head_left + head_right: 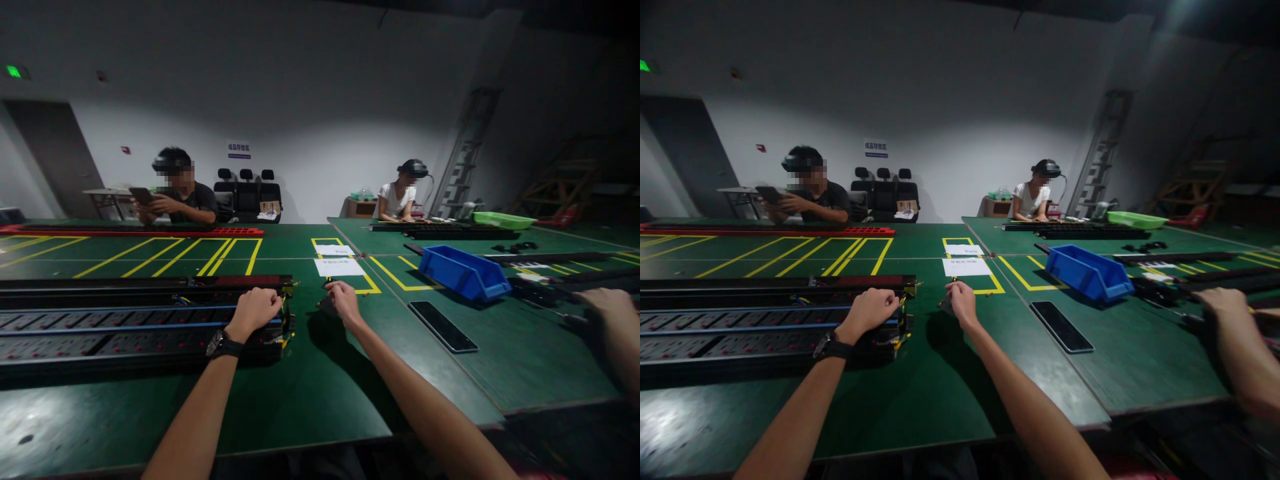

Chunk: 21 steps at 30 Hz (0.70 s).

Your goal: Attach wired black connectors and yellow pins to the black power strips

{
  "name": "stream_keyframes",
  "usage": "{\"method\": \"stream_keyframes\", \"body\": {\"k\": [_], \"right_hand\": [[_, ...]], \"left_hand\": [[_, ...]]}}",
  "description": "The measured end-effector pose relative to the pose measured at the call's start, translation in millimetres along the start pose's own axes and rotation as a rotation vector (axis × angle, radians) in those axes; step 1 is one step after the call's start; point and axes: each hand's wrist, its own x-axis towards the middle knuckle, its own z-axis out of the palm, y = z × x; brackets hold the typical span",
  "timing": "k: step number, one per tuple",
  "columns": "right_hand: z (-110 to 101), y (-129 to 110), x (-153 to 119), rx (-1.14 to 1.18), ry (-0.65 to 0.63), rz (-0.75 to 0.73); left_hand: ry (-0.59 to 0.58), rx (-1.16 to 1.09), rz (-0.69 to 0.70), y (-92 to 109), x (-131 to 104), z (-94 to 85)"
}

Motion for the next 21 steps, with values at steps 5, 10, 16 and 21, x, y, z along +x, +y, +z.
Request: {"method": "stream_keyframes", "body": {"k": [5,10,16,21], "right_hand": [[-56,-7,30,-0.656,0.298,-0.249],[-91,2,40,-1.000,0.303,-0.033],[-96,14,40,-1.113,0.170,0.036],[-97,17,42,-1.179,0.075,-0.001]], "left_hand": [[0.004,-0.014,-0.009,0,0,-0.2],[0.005,-0.017,-0.011,0,-1,0.2],[-0.003,0.001,-0.015,0,0,-0.3],[-0.012,0.003,-0.025,0,0,0.2]]}}
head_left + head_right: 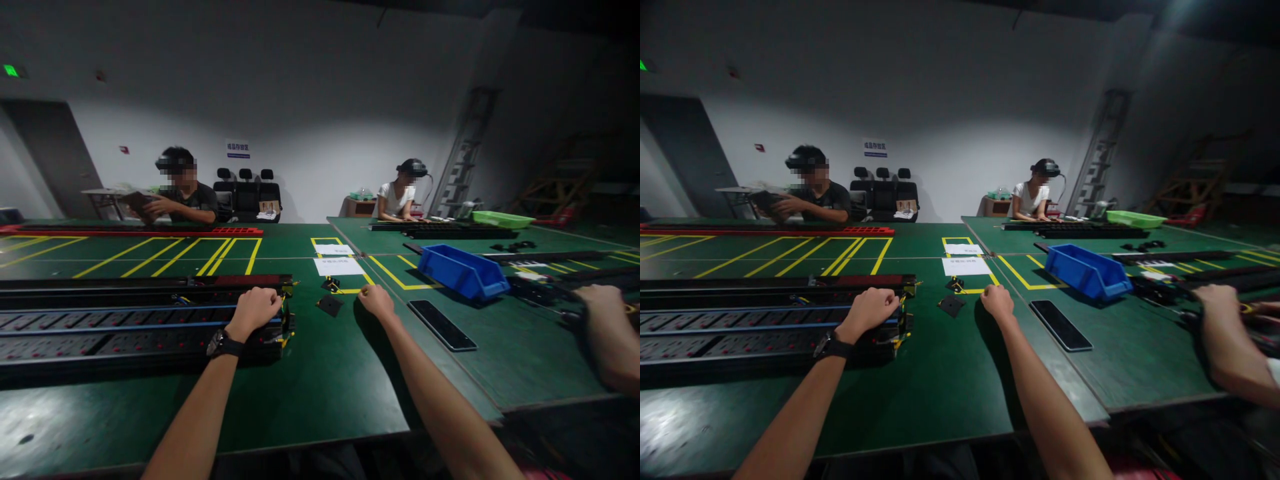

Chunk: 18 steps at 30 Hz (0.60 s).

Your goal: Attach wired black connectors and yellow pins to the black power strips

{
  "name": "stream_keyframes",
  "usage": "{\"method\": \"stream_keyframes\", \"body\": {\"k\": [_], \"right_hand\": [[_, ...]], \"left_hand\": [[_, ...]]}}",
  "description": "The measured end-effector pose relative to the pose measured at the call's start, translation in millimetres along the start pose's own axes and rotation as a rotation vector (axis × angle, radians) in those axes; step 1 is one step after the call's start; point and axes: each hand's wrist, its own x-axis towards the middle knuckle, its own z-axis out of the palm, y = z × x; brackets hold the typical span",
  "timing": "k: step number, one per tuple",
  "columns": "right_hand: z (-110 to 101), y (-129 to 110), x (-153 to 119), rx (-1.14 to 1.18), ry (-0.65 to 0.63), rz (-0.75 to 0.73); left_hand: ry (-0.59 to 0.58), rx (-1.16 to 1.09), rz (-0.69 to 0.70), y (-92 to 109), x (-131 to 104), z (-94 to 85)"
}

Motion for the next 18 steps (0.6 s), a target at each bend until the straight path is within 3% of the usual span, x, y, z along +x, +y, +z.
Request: {"method": "stream_keyframes", "body": {"k": [5,18], "right_hand": [[-0.1,4.0,2.4,-0.090,-0.021,-0.066],[-5.0,-0.8,-2.9,-0.037,-0.023,-0.052]], "left_hand": [[0.000,-0.006,0.001,-0.8,0.2,0.1],[0.010,-0.002,0.015,-1.4,0.1,0.5]]}}
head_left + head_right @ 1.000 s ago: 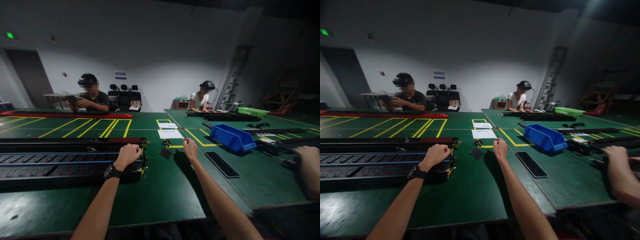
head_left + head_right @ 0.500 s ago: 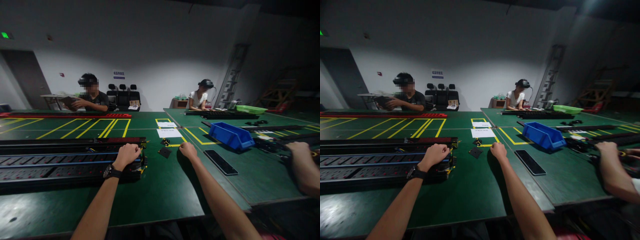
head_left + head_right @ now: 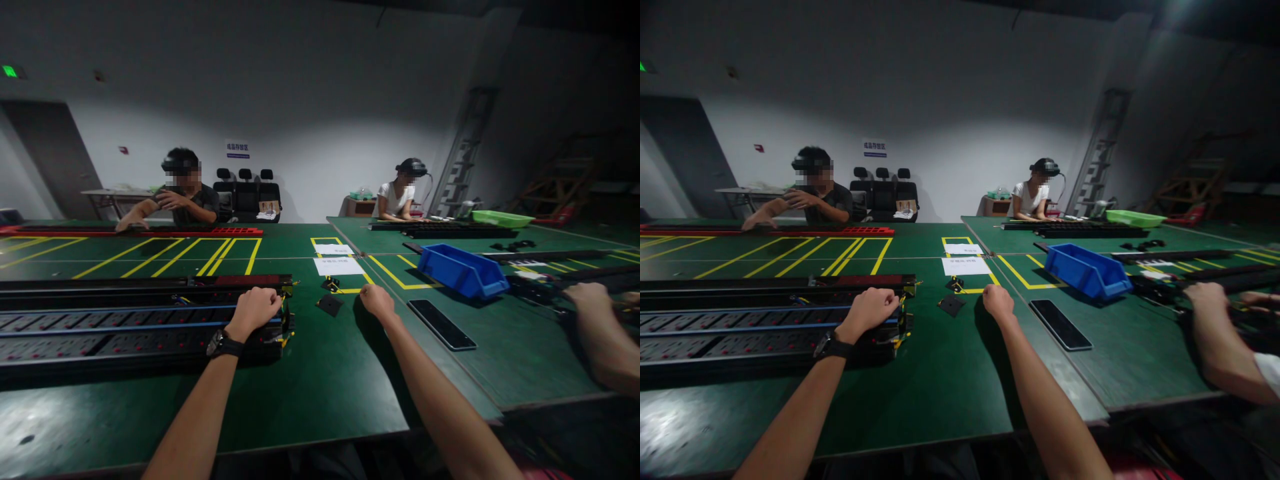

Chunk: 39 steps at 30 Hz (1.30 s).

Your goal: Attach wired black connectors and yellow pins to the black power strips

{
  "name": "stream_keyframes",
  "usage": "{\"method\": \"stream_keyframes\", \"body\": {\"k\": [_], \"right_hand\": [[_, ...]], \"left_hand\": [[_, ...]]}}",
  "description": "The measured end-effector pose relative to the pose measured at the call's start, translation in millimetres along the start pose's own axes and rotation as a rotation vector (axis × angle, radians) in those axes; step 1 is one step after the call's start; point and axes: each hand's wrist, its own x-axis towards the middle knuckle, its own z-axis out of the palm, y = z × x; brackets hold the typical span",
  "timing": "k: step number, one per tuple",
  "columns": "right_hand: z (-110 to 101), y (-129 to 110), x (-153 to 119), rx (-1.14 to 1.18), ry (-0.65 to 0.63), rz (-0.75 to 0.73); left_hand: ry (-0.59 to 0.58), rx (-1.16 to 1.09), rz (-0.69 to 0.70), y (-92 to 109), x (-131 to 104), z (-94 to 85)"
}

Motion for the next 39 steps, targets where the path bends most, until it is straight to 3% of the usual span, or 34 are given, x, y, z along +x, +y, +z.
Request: {"method": "stream_keyframes", "body": {"k": [10,20,39], "right_hand": [[-9,-6,1,0.109,0.063,0.056],[5,-12,13,0.532,0.190,-0.039],[17,-10,17,0.583,0.220,-0.125]], "left_hand": [[0.013,0.009,-0.007,0,0,-0.5],[0.023,-0.005,0.006,-1,0,0.0],[0.010,0.004,-0.012,-1,0,-0.8]]}}
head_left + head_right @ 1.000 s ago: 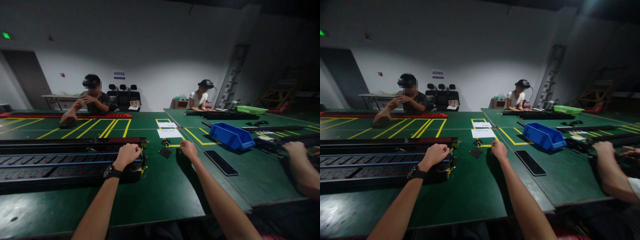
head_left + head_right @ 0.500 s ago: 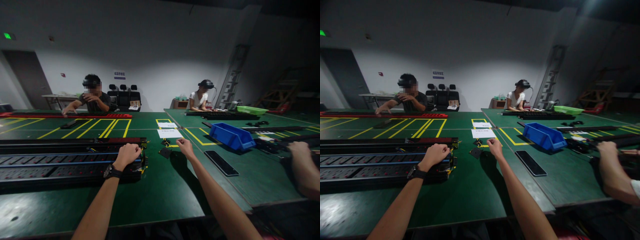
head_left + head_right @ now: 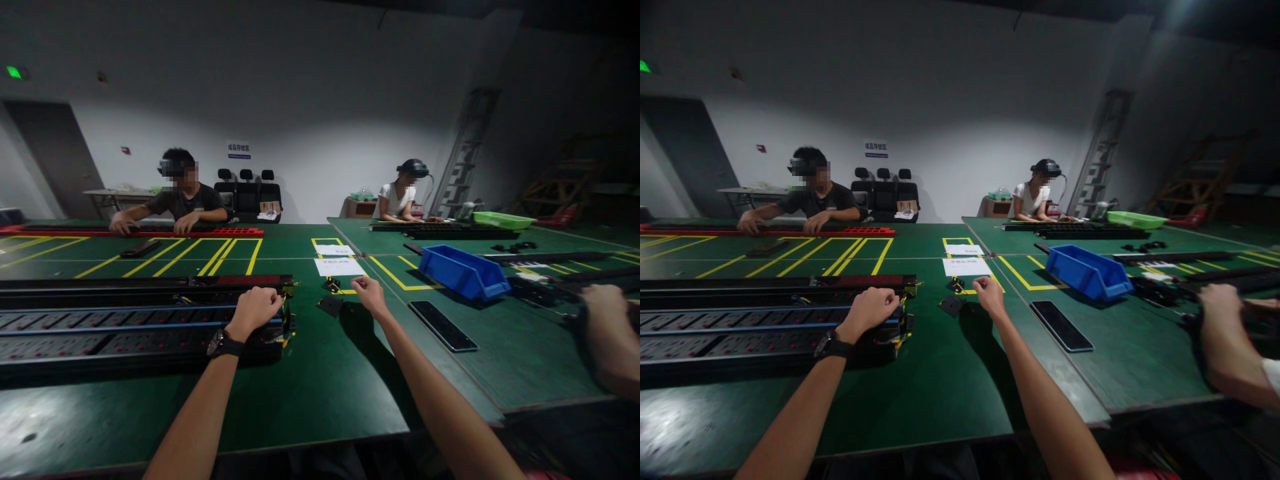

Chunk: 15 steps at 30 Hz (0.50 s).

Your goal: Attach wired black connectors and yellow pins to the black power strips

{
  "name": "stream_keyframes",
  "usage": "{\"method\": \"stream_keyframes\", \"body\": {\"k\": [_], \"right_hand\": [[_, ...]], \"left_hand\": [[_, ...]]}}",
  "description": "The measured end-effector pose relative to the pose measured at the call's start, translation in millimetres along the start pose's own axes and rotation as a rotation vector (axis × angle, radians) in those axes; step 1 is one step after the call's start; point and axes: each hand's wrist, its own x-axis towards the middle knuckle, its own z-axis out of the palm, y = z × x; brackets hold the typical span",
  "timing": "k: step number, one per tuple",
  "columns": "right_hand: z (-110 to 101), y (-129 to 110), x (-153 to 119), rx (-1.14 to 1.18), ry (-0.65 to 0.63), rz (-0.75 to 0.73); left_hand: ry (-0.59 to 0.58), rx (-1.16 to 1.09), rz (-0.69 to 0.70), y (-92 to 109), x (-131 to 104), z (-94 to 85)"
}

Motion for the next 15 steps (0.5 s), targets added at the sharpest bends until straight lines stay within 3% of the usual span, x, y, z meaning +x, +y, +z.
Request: {"method": "stream_keyframes", "body": {"k": [15], "right_hand": [[-0.2,-6.9,-3.9,0.003,-0.026,-0.014]], "left_hand": [[0.003,-0.006,0.005,0.5,-0.5,-1.1]]}}
